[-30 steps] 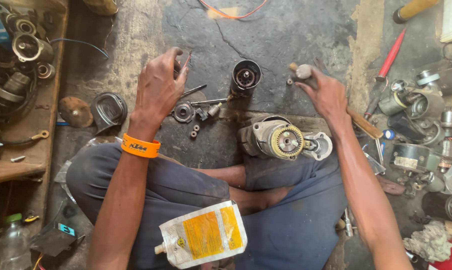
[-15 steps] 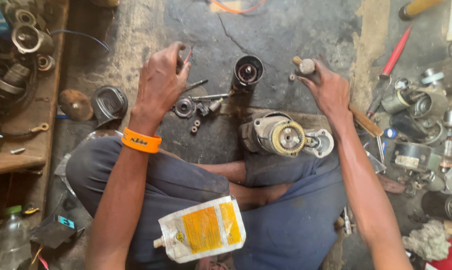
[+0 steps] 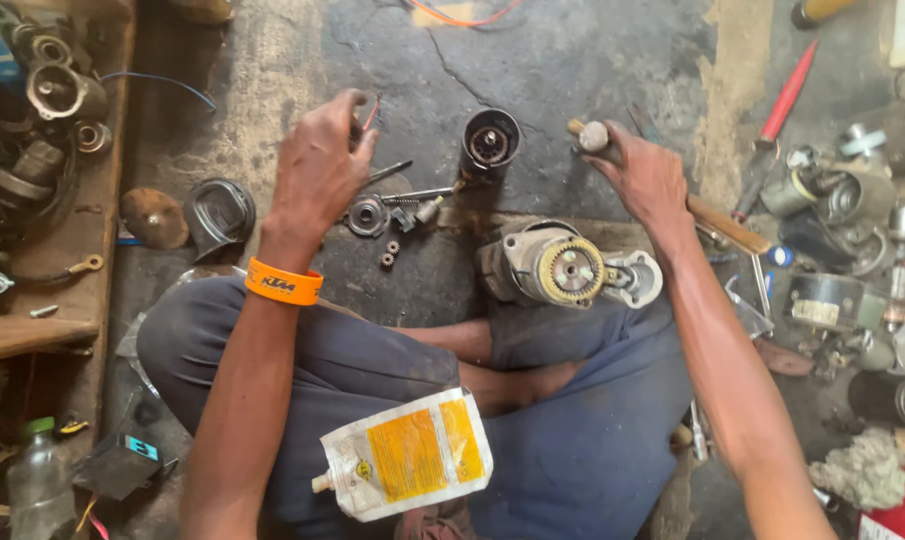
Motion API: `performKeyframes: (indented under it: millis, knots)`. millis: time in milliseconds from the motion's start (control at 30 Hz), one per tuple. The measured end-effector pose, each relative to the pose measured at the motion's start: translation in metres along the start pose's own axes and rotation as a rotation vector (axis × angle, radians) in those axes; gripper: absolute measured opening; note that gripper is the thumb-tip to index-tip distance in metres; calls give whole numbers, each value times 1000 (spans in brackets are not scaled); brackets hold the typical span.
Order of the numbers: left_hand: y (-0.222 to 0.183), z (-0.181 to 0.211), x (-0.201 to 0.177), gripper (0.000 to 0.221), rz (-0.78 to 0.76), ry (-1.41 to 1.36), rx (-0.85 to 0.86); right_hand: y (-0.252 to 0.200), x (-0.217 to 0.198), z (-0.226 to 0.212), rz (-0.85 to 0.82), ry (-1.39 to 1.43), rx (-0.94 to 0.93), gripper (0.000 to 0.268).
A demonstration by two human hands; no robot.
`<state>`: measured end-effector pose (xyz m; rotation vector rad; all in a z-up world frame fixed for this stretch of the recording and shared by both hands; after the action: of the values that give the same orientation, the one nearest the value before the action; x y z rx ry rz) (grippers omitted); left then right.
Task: The person sits on the floor and assembles a small electric motor. They apply grease to the internal gears, insert a rotor assembly, and fit a gear into the housing. The person uses a hammer to tap the gear into place and continues to apply grease to the components.
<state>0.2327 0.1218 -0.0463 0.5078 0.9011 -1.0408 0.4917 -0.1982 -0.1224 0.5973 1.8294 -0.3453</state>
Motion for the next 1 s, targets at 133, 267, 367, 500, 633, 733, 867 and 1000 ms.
performKeyframes:
  millis: [133, 267, 367, 500, 633, 733, 867, 1000]
  knots:
    - [1, 1, -5, 35, 42, 18, 32, 9, -2, 3, 33, 15, 75, 48]
    - [-9, 2, 0, 34, 36, 17, 26, 3, 4, 1, -107, 14, 126, 43]
    - [-4, 9, -5, 35, 33, -10, 31, 10, -4, -4, -40, -49, 19, 50]
    - [-6, 6, -4, 37, 6, 1, 6, 9, -5, -4, -56, 36, 124, 47]
    - [-5, 3, 0, 35, 27, 23, 33, 3, 1, 4, -32, 47, 55, 48]
    - [-4, 7, -2, 34, 32, 23, 41, 1, 9, 14, -67, 8, 75, 51]
    - [-5, 4, -5, 35, 35, -5, 29, 5, 14, 36, -36, 116, 180, 55]
    - [-5, 3, -6, 35, 30, -12, 29, 3, 14, 58, -113, 181, 359, 52]
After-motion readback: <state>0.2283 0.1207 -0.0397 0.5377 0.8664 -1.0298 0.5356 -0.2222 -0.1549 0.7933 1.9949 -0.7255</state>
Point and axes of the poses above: each hand's wrist, its own y-axis towards the middle knuckle, its own x-axis out of the palm, z = x × y, the point moved 1 cm from there along y, towards the middle knuckle, and after that the axes turned 9 degrees about -z, right-handed, at the moved point
